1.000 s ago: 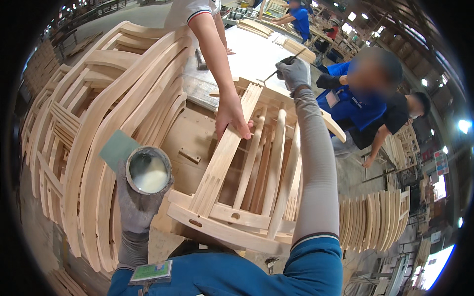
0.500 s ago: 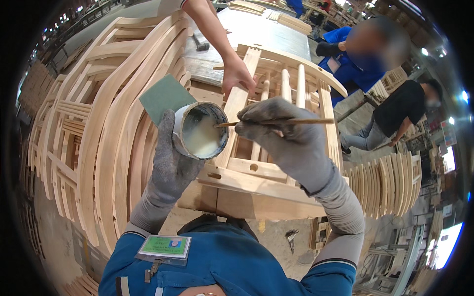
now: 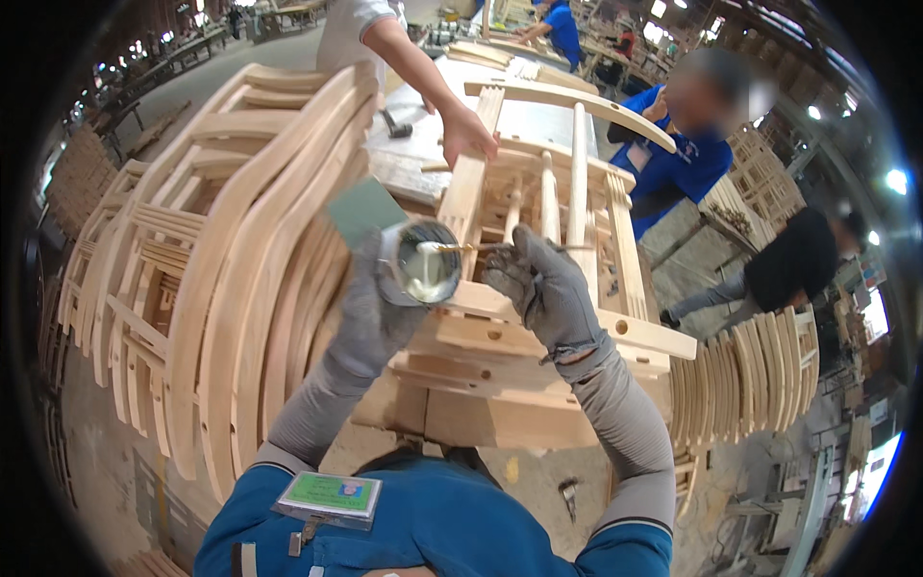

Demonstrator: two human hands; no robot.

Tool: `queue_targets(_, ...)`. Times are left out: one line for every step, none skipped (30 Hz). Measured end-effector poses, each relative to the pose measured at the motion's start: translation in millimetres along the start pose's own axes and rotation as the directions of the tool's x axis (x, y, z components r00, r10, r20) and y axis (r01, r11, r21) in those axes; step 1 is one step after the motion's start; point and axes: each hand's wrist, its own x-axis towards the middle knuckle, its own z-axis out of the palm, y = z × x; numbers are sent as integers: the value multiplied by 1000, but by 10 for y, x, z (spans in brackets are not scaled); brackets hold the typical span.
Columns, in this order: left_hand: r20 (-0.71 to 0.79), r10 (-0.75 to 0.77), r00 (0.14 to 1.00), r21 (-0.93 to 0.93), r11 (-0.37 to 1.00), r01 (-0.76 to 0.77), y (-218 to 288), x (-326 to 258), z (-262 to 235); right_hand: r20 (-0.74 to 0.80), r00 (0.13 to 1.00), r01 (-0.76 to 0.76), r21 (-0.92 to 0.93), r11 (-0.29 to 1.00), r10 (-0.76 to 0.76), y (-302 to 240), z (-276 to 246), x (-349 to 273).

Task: The person applies a white liquid to the joints of wooden chair frames using a brush and container. They repeatedly dip the brush into the container and coat the joints on multiple chairs in a factory setting.

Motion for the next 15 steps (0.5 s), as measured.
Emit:
queue_targets(13, -32, 999, 37, 999, 32, 2, 80, -109, -21, 1000, -2, -25, 1000, 1, 7, -45, 48)
queue_targets(-14, -40, 999, 29, 999, 40, 0, 116, -166, -42, 999, -10, -51, 999, 8, 7, -10, 68)
queue_targets(-42, -48, 998, 20, 999, 49, -8, 148, -219, -89, 996, 0, -96, 995, -9, -7, 35, 69)
queue_targets(-88, -84, 993, -3, 996, 84, -44, 123, -216, -71, 997, 12, -112, 994, -21, -14, 39, 59)
queue_targets(-34, -94, 995, -40, 995, 93, -39, 143, -221, -53, 998, 25, -127, 992, -32, -36, 46, 78)
queue_targets(-12, -89, 996, -19, 996, 89, -25, 179, -226, -36, 998, 37, -142, 989, -42, -57, 48, 114)
queue_targets(8, -88, 996, -2, 996, 88, -14, 197, -219, -23, 999, 45, -158, 986, -49, -54, 32, 127)
queue_targets(28, -87, 996, 15, 996, 86, -10, 211, -225, 58, 985, 172, -349, 921, -162, -30, -8, 151)
queue_targets(14, -84, 996, 46, 995, 83, -27, 226, -267, 159, 954, 298, -514, 804, -252, 8, -61, 183)
queue_targets(4, -80, 997, 36, 996, 80, -8, 245, -230, 143, 978, 190, -309, 932, -152, -40, -23, 211)
queue_targets(-4, -76, 997, 27, 997, 76, 7, 254, -182, 122, 991, 57, -84, 995, -46, -66, 6, 224)
queue_targets(-13, -72, 997, 18, 997, 72, 22, 263, -149, 118, 992, 43, -56, 997, -36, -52, -6, 254)
queue_targets(-11, -66, 998, 5, 998, 66, 23, 265, -160, 113, 993, 26, -34, 999, -22, -24, 8, 268)
queue_targets(-2, -58, 998, 6, 998, 58, 31, 270, -166, 109, 994, 8, -11, 1000, -7, -1, 26, 270)
queue_targets(6, -49, 999, 8, 999, 49, 45, 277, -170, 5, 999, 50, -38, 998, -49, 40, 58, 255)
